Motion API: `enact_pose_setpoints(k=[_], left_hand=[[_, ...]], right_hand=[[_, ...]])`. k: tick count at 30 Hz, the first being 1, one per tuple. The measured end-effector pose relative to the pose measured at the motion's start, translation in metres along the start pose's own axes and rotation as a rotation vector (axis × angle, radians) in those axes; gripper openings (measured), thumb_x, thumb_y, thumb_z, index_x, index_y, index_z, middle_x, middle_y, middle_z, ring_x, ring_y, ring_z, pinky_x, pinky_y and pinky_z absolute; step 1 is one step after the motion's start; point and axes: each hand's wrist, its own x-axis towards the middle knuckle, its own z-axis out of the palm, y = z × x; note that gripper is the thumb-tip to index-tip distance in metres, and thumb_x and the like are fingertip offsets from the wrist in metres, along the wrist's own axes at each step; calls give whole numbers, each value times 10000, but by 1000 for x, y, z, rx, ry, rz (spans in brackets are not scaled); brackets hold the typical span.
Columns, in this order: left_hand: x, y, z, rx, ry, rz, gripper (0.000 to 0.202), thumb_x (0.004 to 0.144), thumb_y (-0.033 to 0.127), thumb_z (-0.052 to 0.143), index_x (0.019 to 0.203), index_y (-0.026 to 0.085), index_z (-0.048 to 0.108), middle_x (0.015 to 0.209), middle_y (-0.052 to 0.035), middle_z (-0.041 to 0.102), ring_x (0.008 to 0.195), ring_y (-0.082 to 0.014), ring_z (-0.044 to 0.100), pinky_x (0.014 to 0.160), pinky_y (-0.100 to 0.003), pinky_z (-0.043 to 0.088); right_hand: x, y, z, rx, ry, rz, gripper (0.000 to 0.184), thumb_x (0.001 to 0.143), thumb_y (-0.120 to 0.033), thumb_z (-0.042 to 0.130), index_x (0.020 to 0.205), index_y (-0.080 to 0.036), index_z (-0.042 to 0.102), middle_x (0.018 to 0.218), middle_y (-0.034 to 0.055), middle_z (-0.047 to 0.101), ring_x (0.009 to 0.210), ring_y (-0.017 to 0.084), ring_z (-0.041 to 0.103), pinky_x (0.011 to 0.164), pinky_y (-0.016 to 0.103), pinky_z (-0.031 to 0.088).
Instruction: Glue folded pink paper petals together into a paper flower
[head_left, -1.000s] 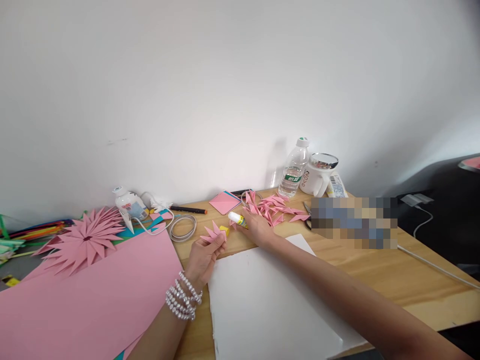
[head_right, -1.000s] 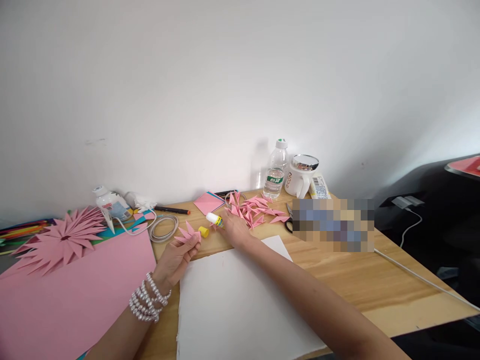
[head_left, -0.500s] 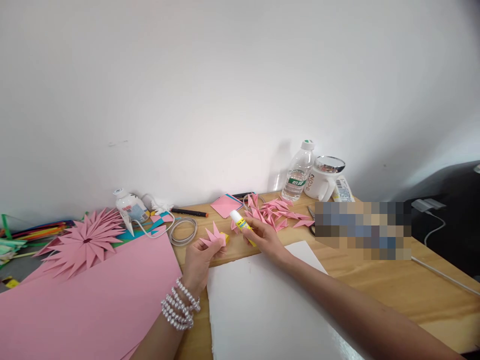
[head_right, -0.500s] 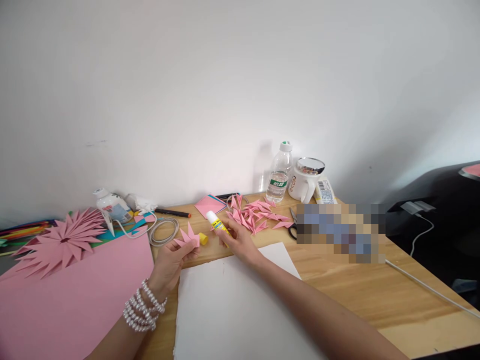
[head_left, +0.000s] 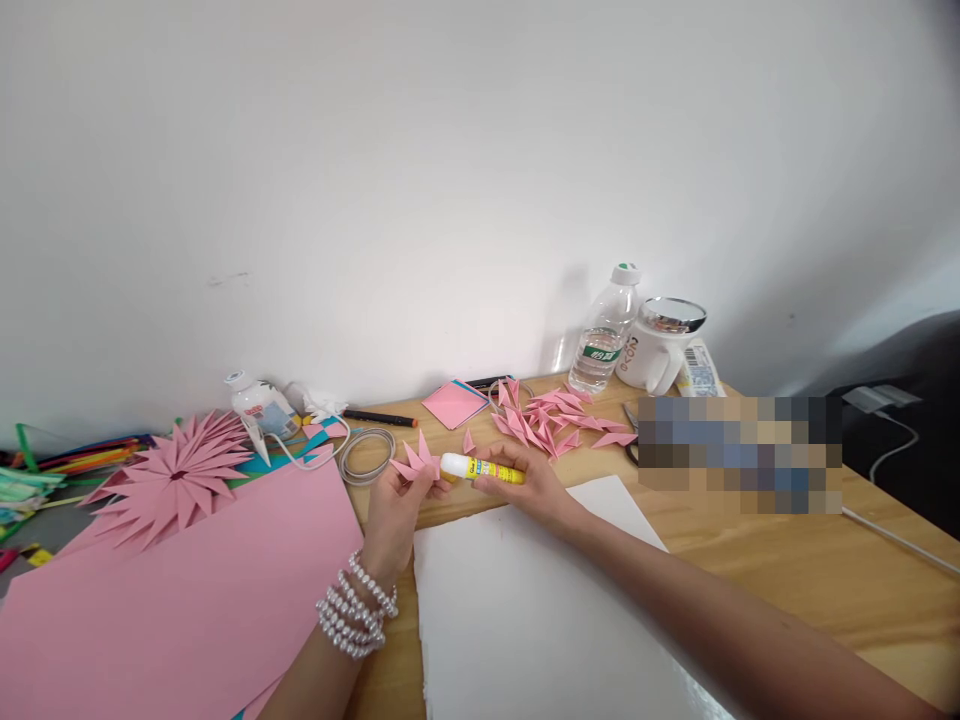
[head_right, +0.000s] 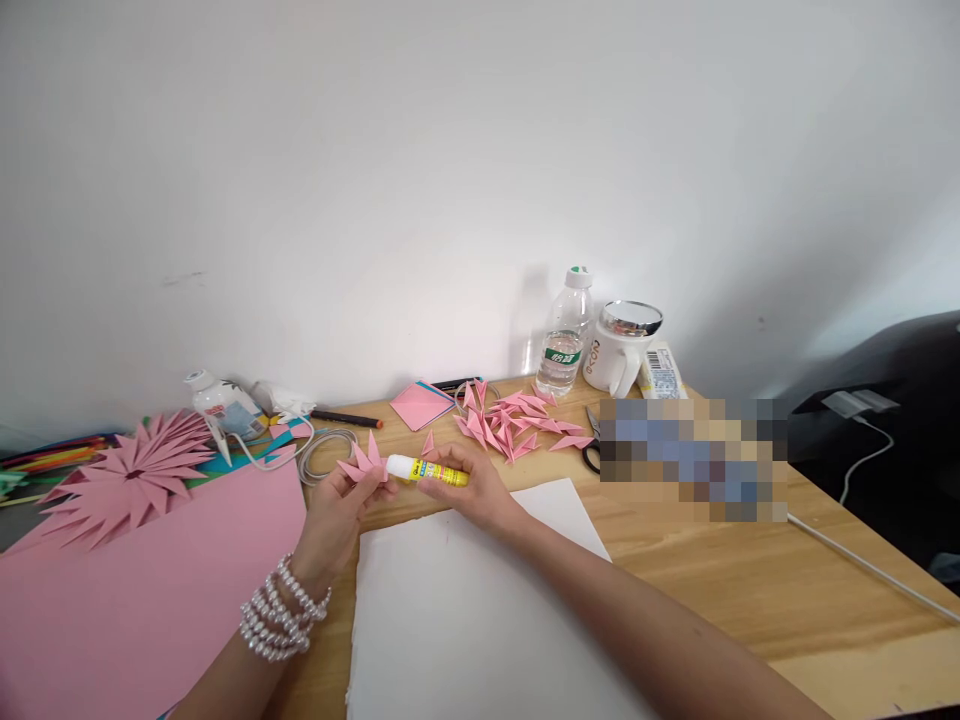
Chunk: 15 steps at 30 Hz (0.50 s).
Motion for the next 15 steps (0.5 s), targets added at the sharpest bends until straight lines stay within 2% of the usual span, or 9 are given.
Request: enact_pose_setpoints(k=[8,15], left_hand=[[1,3,0,-10,45,-31,227,603,293,711,698,92,664,613,-49,662,558,-128,583,606,-260,483],[-1,5,0,29,26,-17,194,612,291,702,637,111,635,558,-20,620,498,-112,550,491,-225,471]], right_hand=[[1,2,-2,-106,26,-69,247,695,-380,658,848,-192,609,815,15,615,706,154,534,633,264,402],[1,4,-4,-113,35,-73,246,711,-378,644,868,-192,614,855,24,627,766,171,549,677,274,414]])
